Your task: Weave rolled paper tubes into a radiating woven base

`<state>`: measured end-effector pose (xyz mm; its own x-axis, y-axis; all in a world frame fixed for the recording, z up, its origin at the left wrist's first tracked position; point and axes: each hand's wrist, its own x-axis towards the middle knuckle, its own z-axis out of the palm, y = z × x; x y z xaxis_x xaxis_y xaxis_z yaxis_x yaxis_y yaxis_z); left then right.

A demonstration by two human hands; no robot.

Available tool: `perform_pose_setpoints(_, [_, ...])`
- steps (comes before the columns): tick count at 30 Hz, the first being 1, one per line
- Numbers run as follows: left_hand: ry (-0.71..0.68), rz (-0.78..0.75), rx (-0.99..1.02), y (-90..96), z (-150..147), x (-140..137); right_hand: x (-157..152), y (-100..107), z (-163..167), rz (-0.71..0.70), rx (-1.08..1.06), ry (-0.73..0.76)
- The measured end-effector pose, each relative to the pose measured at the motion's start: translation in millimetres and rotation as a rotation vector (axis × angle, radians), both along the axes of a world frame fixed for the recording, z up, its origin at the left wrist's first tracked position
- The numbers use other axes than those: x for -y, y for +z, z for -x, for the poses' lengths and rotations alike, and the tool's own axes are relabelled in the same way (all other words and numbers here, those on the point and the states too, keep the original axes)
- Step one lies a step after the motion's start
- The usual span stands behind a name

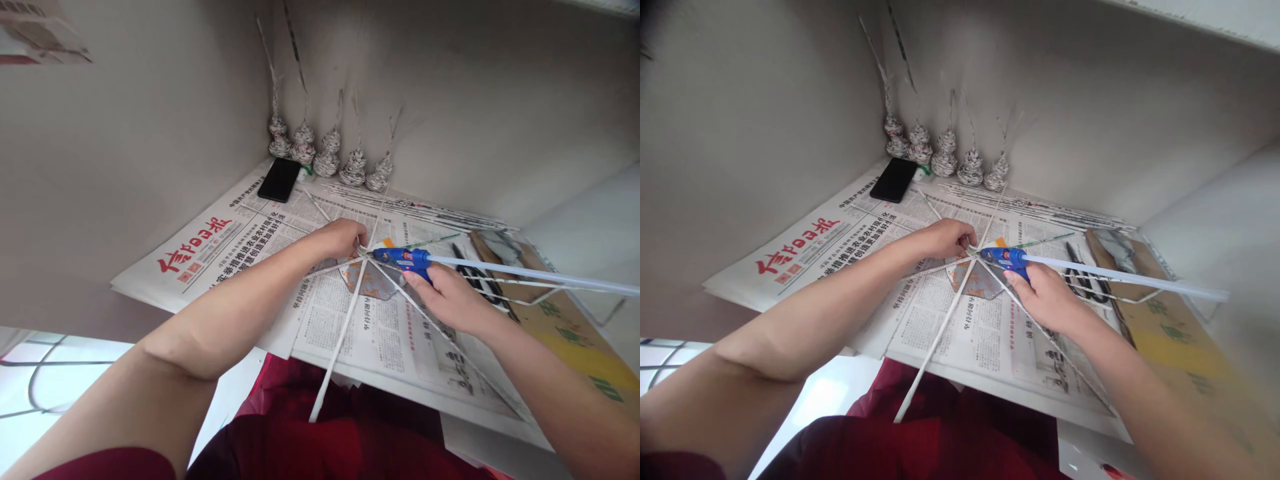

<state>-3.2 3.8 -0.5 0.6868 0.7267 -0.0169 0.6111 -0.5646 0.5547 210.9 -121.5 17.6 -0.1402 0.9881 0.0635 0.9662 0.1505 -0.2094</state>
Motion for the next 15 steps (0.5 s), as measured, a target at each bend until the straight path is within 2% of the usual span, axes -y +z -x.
perform_pose_setpoints(4, [-0.004, -0.008, 0.004, -1.4, -0.4, -0.7, -1.3, 3.1, 0.6, 0.002, -0.01, 0.037])
perform_pose_setpoints(10, [-0.005, -0.006, 0.003, -0.9, -0.7, 0.1, -1.0, 10.7, -2.7, 0.067, -0.003, -0.001])
perform_pose_setpoints(15, [0.001, 0.015, 0.008, 0.6, -0.5, 0.9, 10.5, 14.0, -9.4, 0.08, -0.097, 0.125])
